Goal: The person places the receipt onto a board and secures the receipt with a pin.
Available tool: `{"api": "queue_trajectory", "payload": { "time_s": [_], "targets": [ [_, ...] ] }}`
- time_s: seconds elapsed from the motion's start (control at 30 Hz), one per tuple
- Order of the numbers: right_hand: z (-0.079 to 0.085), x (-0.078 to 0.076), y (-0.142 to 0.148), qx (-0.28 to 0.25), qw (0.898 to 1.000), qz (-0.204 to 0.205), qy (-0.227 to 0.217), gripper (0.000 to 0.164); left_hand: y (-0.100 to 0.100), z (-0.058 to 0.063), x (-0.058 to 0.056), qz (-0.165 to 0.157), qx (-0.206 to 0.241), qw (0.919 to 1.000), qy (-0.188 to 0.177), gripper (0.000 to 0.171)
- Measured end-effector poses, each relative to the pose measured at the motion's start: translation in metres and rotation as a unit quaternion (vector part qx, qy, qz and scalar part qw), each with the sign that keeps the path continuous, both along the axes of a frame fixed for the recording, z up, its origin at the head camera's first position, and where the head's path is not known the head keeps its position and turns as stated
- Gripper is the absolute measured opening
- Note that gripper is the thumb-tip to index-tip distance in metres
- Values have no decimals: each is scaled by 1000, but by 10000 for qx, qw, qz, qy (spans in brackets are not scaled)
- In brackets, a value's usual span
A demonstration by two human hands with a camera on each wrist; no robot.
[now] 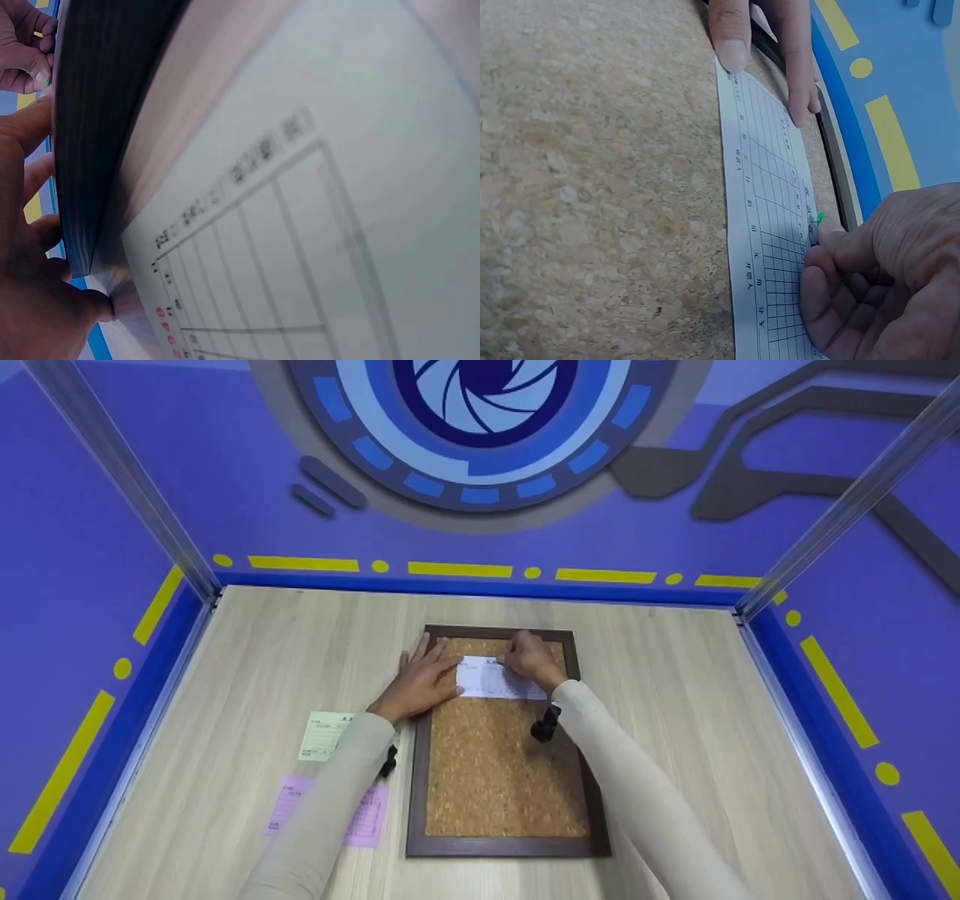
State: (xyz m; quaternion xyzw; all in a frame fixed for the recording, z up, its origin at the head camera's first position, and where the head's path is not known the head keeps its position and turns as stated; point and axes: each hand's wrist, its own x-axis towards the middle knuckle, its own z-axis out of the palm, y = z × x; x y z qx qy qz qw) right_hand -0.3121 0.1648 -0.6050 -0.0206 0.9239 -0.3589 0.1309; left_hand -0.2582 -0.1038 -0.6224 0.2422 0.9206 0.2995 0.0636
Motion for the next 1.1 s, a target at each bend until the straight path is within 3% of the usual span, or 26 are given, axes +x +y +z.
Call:
{"api": "queue_trajectory", "payload": {
  "time_s": [0.1, 0.27, 0.67, 0.8, 0.97, 1.1],
  "targets": [
    [15, 8, -8, 244, 9995, -169, -146, 48, 0, 0, 0, -1, -26, 10000, 13, 66],
    [17, 12, -11, 572, 9980, -255, -64, 44, 1, 1, 0, -2, -16, 10000, 10, 65],
    [12, 13, -11, 661, 9976, -170, 93, 41, 0, -1, 1, 31, 49, 10000, -17, 65],
    [-7, 2, -3, 573, 9976, 51, 383, 43, -1, -2, 1, -8, 82, 10000, 16, 65],
    [1, 4, -5, 611, 9978, 52, 250, 44, 0, -3, 0, -43, 76, 9999, 64, 66],
    [-3, 0, -5, 659, 9976, 0, 203, 45, 0, -3, 0, -23, 79, 10000, 46, 66]
  ]
}}
